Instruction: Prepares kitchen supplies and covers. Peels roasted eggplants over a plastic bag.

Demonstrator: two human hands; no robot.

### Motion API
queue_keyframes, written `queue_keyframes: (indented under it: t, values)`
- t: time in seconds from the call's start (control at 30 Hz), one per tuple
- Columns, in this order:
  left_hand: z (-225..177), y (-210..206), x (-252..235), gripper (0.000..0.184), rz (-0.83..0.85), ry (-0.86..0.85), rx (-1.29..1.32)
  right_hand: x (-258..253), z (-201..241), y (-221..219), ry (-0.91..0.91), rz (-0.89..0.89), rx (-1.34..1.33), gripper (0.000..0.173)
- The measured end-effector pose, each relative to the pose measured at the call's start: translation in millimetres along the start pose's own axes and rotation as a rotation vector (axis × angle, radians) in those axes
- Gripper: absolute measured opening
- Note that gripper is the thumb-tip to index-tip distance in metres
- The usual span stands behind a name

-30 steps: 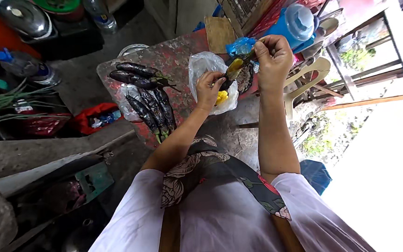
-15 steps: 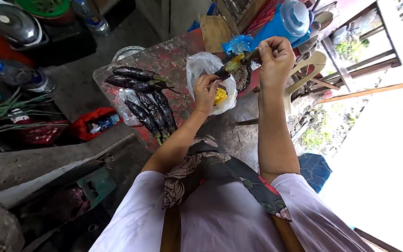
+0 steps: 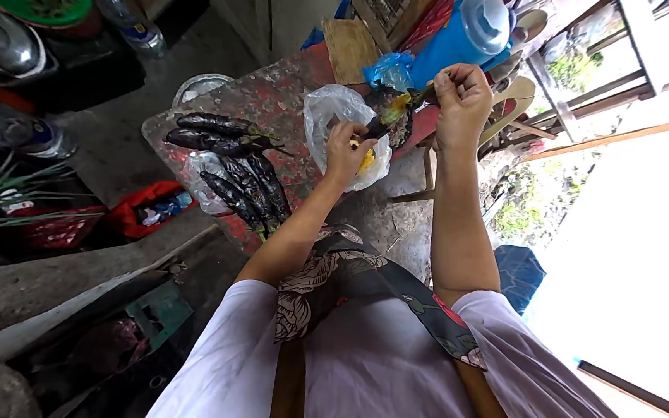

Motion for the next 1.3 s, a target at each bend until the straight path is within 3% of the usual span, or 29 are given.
queue_keyframes:
  t: [0.13, 0.9, 1.3]
  values:
    - [-13.0, -2.2, -10.2, 0.041, 0.013, -0.031, 0.092, -0.6, 4.2, -1.8, 0.013, 0.022, -0.006, 0.006]
    - [-11.5, 4.9, -12.7, 0.019, -0.127, -0.084, 0.073, -2.7, 4.4, -6.5, -0.002, -0.038, -0.028, 0.005]
    - [-13.4, 16.7, -7.0, 0.013, -0.302, -0.114, 0.056, 2.7, 11.6, -11.2, -0.012, -0.057, -0.052, 0.004]
Point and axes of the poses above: each hand's wrist, its own x-axis away from the middle knuckle, its own y-axis out of the back of the hand, z = x × y, the point moved 8 cm from there along -x, towards the middle knuckle, and after that the axes turned 9 degrees about -x, right-handed, at the moved point
